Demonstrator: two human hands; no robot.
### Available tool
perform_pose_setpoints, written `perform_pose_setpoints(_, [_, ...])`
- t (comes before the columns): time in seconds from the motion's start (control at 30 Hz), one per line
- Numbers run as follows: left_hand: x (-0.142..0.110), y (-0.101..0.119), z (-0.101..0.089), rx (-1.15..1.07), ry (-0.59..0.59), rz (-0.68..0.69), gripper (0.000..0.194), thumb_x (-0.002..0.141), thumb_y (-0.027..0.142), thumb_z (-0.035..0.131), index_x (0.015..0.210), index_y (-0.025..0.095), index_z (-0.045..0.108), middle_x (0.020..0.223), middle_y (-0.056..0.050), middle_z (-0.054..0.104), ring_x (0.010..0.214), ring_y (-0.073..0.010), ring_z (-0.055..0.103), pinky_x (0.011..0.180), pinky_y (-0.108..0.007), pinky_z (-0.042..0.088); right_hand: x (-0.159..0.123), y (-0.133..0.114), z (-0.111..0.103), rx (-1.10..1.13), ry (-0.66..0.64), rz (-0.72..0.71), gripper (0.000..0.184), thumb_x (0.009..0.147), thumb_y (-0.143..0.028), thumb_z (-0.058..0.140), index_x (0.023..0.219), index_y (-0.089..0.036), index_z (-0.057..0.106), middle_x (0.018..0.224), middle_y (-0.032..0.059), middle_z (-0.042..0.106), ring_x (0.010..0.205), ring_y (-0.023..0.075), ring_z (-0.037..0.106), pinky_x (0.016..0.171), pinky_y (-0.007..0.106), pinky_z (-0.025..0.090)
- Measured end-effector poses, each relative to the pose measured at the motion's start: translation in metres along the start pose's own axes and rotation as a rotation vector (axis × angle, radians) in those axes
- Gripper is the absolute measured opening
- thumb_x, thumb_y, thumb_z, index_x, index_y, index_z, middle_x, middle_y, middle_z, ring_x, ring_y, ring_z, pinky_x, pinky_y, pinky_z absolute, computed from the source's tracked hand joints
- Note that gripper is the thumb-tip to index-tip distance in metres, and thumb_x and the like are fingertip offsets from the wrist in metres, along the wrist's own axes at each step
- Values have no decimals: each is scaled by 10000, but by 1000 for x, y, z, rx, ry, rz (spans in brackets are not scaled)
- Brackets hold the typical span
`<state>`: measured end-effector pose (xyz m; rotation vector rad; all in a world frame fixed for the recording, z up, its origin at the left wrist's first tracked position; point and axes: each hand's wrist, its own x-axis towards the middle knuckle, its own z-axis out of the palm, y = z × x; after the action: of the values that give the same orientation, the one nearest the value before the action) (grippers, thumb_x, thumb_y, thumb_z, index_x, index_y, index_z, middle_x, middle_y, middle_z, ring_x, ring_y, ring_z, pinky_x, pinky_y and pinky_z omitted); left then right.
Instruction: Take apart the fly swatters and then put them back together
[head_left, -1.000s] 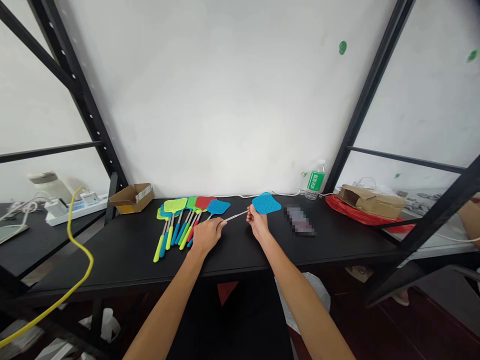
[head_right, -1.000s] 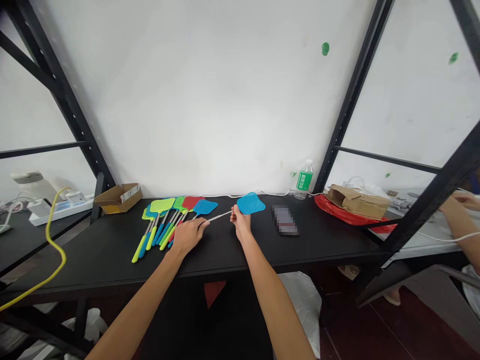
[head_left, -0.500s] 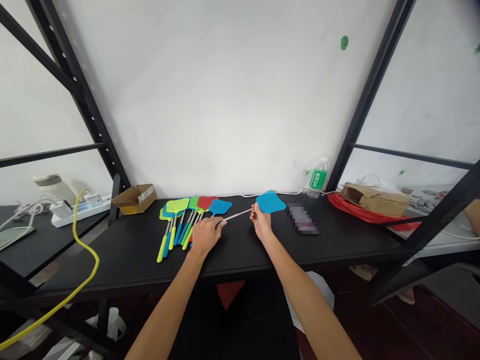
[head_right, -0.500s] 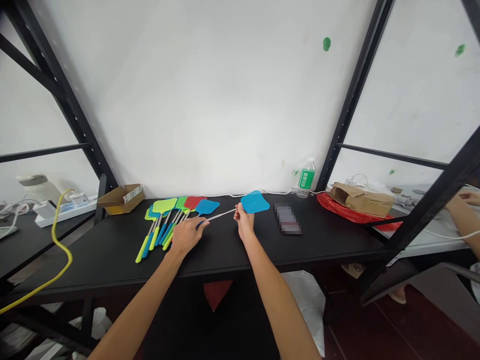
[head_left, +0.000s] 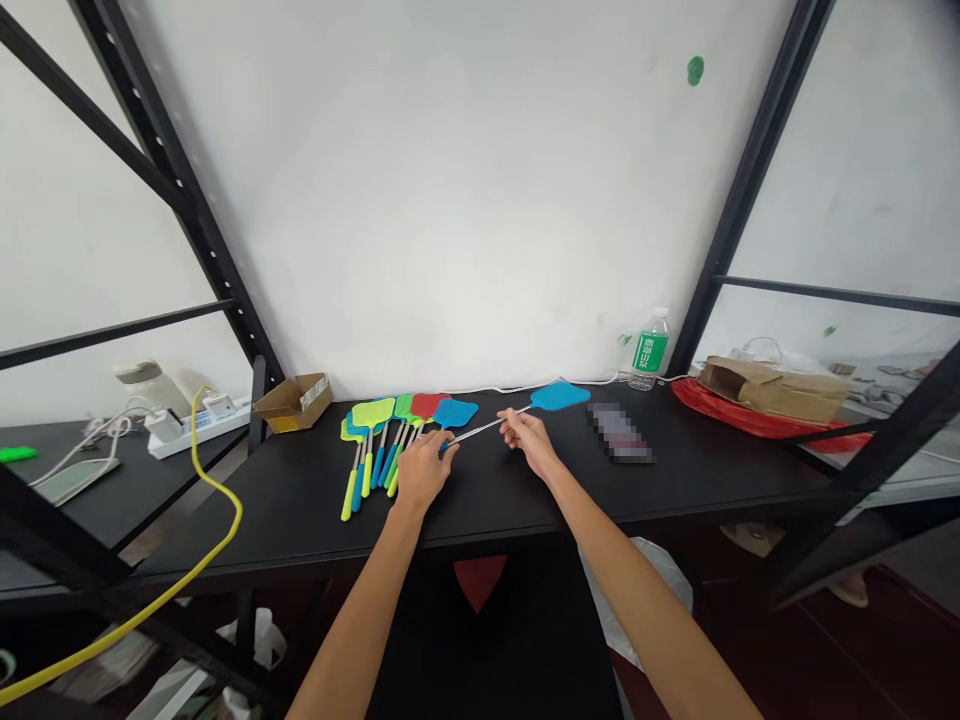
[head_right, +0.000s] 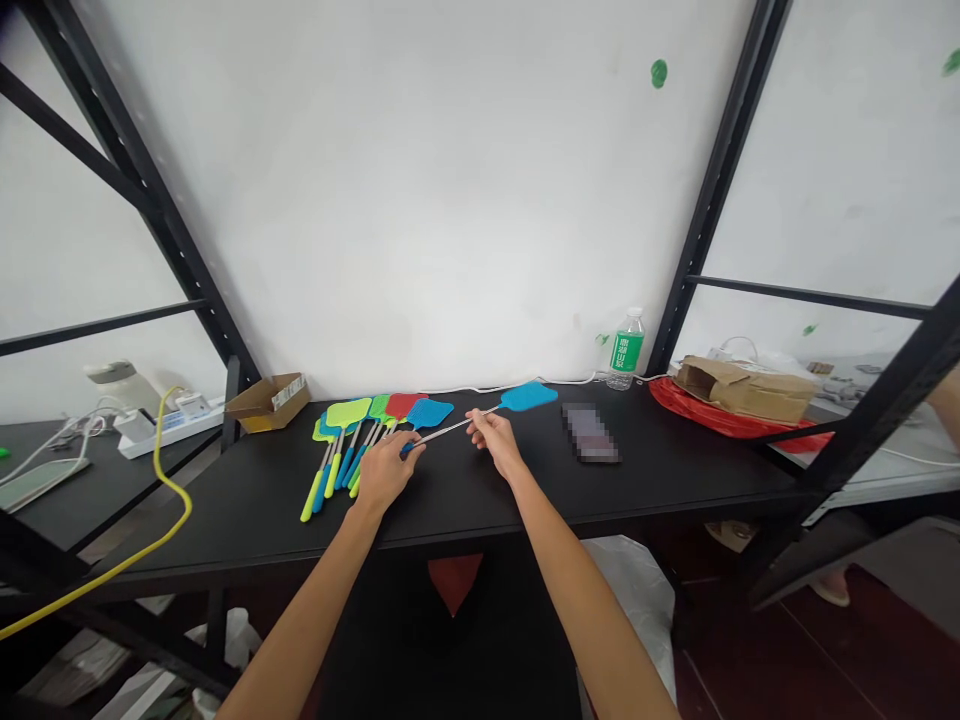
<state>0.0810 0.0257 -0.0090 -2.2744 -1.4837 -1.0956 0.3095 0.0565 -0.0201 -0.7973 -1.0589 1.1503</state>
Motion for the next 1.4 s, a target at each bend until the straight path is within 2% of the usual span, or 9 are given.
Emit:
perform_pose_setpoints(0.1, [0, 2, -2, -14, 7, 25, 74, 942, 302, 594, 953, 258, 653, 941, -11, 734, 881, -202, 660, 666, -269, 412, 1, 5, 2, -148, -98, -9, 523, 771, -682, 686, 823, -166, 754, 716, 46, 671, 550, 105, 543, 469, 223, 355])
perform_pose_setpoints(0.53, [0, 1, 1, -54, 0, 120, 199, 977, 360, 552, 1040, 248, 704, 952, -25, 732, 863, -192, 653, 712, -284, 427, -1, 6, 2, -281, -146, 19, 538, 797, -671, 656, 675, -152, 732, 656, 65, 679, 544, 116, 547, 503, 235, 360])
perform_pose_setpoints(0.73, [1, 6, 3, -8, -46, 102, 305, 1017, 385, 452, 1040, 240, 719, 959, -44, 746, 852, -203, 658, 715, -307, 412, -1, 6, 3, -245, -75, 24, 551, 743, -684, 689, 615, -149, 716, 613, 76, 663, 546, 135, 556, 518, 253, 373])
perform_pose_setpoints(0.97, [4, 11, 3, 112, -85, 59, 333, 1023, 318, 411, 928, 231, 718, 797, -67, 733, 783, -239, 658, 727, -342, 355, 1, 9, 2, -181, -2, 20, 521, 731, -648, 710, 624, -138, 733, 625, 93, 671, 565, 151, 573, 581, 287, 425])
perform_pose_setpoints(1.2, [4, 8, 2, 127, -94, 10, 339, 1029, 336, 394, 966, 241, 713, 888, -59, 758, 819, -239, 662, 766, -355, 348, 4, 12, -1, -123, 61, 14, 499, 703, -642, 736, 623, -150, 711, 651, 101, 683, 578, 159, 579, 586, 295, 441])
perform_pose_setpoints(1.4, [4, 4, 5, 111, -44, 4, 310, 1021, 356, 424, 961, 244, 707, 916, -54, 764, 829, -237, 657, 776, -368, 340, 3, 10, -1, -101, 100, 8, 508, 695, -655, 740, 628, -152, 712, 668, 106, 685, 594, 167, 585, 576, 296, 446])
